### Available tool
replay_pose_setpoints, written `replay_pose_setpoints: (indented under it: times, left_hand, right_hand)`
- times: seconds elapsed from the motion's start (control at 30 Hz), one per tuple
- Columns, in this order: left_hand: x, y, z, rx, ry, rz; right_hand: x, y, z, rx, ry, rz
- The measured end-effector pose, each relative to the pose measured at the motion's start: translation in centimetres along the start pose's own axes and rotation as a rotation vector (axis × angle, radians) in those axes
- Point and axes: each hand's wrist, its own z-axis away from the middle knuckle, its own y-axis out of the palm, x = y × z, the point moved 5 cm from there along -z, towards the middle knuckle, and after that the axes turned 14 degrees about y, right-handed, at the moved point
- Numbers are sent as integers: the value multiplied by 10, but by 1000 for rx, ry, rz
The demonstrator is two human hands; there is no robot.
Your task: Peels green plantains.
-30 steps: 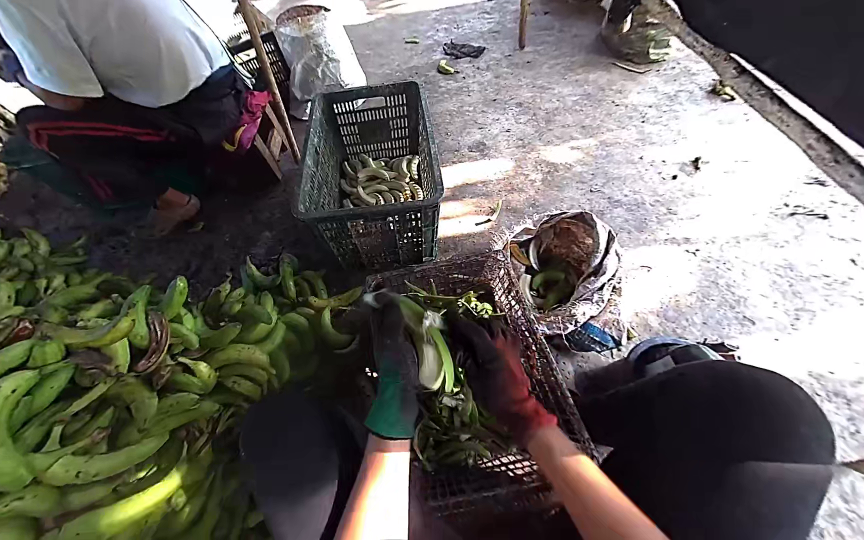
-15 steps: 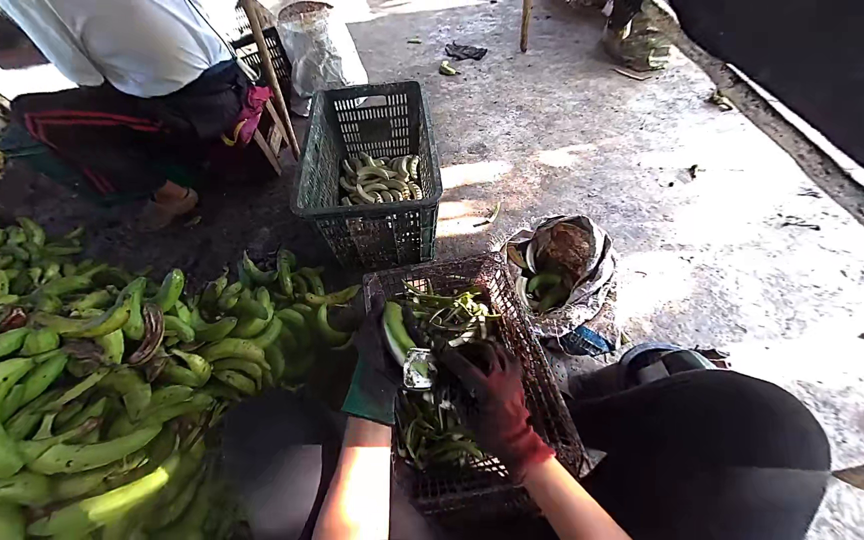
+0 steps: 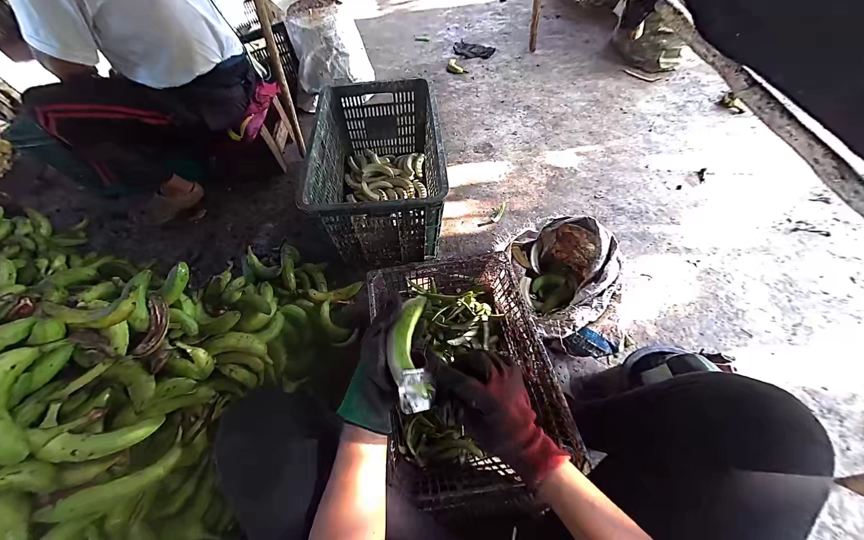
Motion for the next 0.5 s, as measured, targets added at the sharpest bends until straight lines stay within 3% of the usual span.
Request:
replay_pose_setpoints:
  times: [0.07,0.13,0.23,0.33,0.4,0.5]
  left_hand:
    - [7,3,10,-4,-35,-79]
    - [2,4,16,11,23,-60]
    - [-19,2,24,121,168,26]
    - [-48,12,28,177,309,-88]
    - [-87,44,18,177,603,-277]
    - [-157,98,-28,12,1148,-638]
  right_hand:
    - [-5,5,-25,65,200,-73]
    - [-29,11,-54,179,533,-230]
    - [-59,13,-61,281,901,-901]
    - [-61,-13,-41,390,891,-973]
    - [-67,-24,-27,353,855,-866]
    - [-66,-18,-15,325,822,-770]
